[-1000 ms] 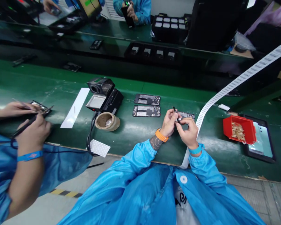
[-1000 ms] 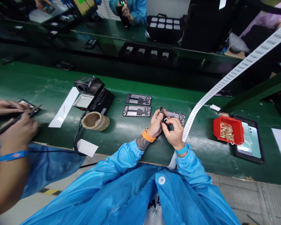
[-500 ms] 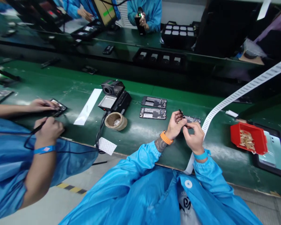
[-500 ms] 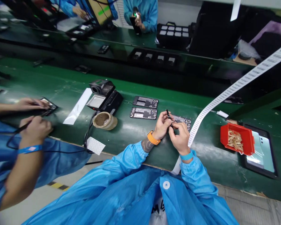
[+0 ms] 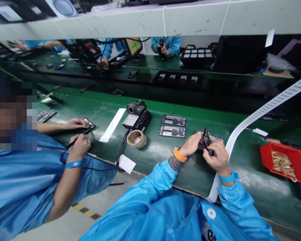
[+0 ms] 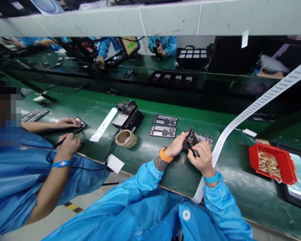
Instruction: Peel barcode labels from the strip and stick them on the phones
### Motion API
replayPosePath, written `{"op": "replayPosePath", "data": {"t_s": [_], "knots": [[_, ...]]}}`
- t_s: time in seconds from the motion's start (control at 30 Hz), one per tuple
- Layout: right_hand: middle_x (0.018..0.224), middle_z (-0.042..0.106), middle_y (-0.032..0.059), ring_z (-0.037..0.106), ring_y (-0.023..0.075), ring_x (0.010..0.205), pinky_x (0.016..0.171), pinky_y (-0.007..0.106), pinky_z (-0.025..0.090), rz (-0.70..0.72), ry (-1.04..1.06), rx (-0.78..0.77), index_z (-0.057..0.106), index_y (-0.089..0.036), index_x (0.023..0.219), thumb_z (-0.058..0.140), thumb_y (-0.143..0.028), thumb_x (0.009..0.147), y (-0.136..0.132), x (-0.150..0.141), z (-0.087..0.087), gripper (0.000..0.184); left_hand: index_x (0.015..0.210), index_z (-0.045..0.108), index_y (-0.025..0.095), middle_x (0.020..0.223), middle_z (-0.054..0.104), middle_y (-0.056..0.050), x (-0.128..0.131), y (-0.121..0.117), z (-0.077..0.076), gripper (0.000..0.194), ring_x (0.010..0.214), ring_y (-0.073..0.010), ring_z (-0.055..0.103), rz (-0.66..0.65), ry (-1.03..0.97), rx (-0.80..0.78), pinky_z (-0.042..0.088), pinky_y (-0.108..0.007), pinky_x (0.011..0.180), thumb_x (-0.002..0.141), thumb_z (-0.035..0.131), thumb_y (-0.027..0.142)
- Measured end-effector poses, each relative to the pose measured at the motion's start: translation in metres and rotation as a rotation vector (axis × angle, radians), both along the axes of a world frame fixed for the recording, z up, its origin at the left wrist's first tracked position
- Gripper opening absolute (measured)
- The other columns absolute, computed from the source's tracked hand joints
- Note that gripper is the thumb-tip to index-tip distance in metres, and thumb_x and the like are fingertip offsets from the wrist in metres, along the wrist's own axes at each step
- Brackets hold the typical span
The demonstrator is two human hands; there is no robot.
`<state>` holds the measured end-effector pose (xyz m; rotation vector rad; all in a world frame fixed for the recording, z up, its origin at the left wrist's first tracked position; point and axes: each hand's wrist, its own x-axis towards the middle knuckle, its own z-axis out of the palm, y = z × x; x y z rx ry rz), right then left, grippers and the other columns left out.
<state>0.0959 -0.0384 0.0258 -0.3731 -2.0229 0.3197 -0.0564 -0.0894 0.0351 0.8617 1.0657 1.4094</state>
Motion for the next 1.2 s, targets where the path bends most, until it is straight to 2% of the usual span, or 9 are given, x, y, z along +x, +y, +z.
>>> {"op": "replayPosePath", "data": {"t_s": [0.1, 0.23, 0.3, 0.47, 0.63, 0.8, 0.9, 1.07, 1.2], "knots": [[0.074, 0.063, 0.0001, 0.058, 0.0193, 0.07, 0.07, 0.037, 0.047, 0.044, -0.083, 0.05, 0.059, -0.025, 0.084, 0.066, -0.014, 0.083, 0.002, -0.002, -0.005, 0.013, 0.095, 0.07, 0.018, 0.081, 0.074, -0.008, -0.017, -0.001, 0.002, 0.054, 0.063, -0.0206, 0.069, -0.045, -0.087, -0.205, 0.057, -0.031, 0.052, 0.082, 0.066, 0.07], [0.076, 0.066, -0.0007, 0.06, 0.0181, 0.075, 0.081, 0.04, 0.045, 0.106, -0.251, 0.076, 0.063, -0.023, 0.085, 0.064, -0.015, 0.088, 0.003, -0.006, -0.01, 0.009, 0.082, 0.069, 0.013, 0.073, 0.071, -0.007, -0.036, -0.001, -0.002, 0.023, 0.064, -0.0201, 0.068, -0.048, -0.198, -0.327, 0.06, -0.031, 0.05, 0.073, 0.081, 0.031], [0.085, 0.069, 0.0012, 0.061, 0.0207, 0.084, 0.088, 0.044, 0.044, 0.024, -0.299, 0.052, 0.067, -0.024, 0.089, 0.066, -0.017, 0.089, 0.004, -0.006, -0.013, 0.007, 0.081, 0.068, 0.011, 0.072, 0.07, -0.008, -0.04, 0.002, -0.006, 0.017, 0.063, -0.0191, 0.067, -0.015, -0.247, -0.332, 0.059, -0.03, 0.049, 0.071, 0.079, 0.019], [0.112, 0.067, 0.0105, 0.059, 0.0302, 0.108, 0.096, 0.052, 0.044, -0.33, -0.095, -0.082, 0.071, -0.025, 0.105, 0.066, -0.021, 0.087, 0.018, 0.005, -0.015, 0.019, 0.09, 0.065, 0.012, 0.086, 0.073, -0.009, -0.043, 0.024, -0.011, 0.012, 0.075, -0.0168, 0.07, 0.234, -0.426, -0.251, 0.063, -0.035, 0.073, 0.081, 0.062, 0.006], [0.1, 0.07, 0.0088, 0.064, 0.028, 0.1, 0.093, 0.05, 0.048, -0.35, 0.027, -0.172, 0.069, -0.022, 0.099, 0.062, -0.02, 0.089, 0.032, 0.014, -0.014, 0.012, 0.095, 0.062, 0.01, 0.094, 0.073, -0.011, -0.067, 0.077, -0.003, 0.02, 0.088, -0.0187, 0.072, 0.498, -0.529, -0.236, 0.059, -0.041, 0.091, 0.084, 0.052, -0.005], [0.095, 0.072, 0.0085, 0.064, 0.0277, 0.096, 0.091, 0.048, 0.049, -0.364, 0.012, -0.201, 0.069, -0.022, 0.097, 0.06, -0.022, 0.09, 0.039, 0.017, -0.019, 0.011, 0.1, 0.063, 0.006, 0.087, 0.07, -0.012, -0.096, 0.143, -0.007, 0.014, 0.086, -0.0196, 0.071, 0.604, -0.483, -0.356, 0.058, -0.035, 0.081, 0.091, 0.053, -0.001], [0.093, 0.072, 0.0086, 0.064, 0.028, 0.094, 0.087, 0.047, 0.049, -0.399, 0.001, -0.198, 0.07, -0.021, 0.096, 0.059, -0.023, 0.091, 0.045, 0.019, -0.024, 0.012, 0.114, 0.063, 0.009, 0.102, 0.068, -0.01, -0.107, 0.177, -0.014, 0.02, 0.09, -0.0182, 0.069, 0.689, -0.441, -0.421, 0.059, -0.033, 0.078, 0.097, 0.062, 0.018], [0.094, 0.073, 0.0085, 0.064, 0.0278, 0.094, 0.088, 0.047, 0.049, -0.413, -0.018, -0.233, 0.069, -0.021, 0.096, 0.058, -0.022, 0.091, 0.049, 0.02, -0.029, 0.012, 0.128, 0.06, 0.015, 0.123, 0.064, -0.01, -0.115, 0.21, -0.021, 0.036, 0.103, -0.0202, 0.066, 0.744, -0.387, -0.395, 0.059, -0.039, 0.086, 0.098, 0.063, 0.034], [0.095, 0.072, 0.0079, 0.064, 0.0266, 0.095, 0.089, 0.045, 0.05, -0.356, -0.002, -0.31, 0.068, -0.021, 0.097, 0.058, -0.021, 0.092, 0.042, 0.015, -0.027, 0.011, 0.13, 0.059, 0.015, 0.126, 0.062, -0.011, -0.107, 0.233, -0.011, 0.038, 0.106, -0.0218, 0.065, 0.66, -0.334, -0.304, 0.058, -0.042, 0.089, 0.098, 0.063, 0.035]]}}
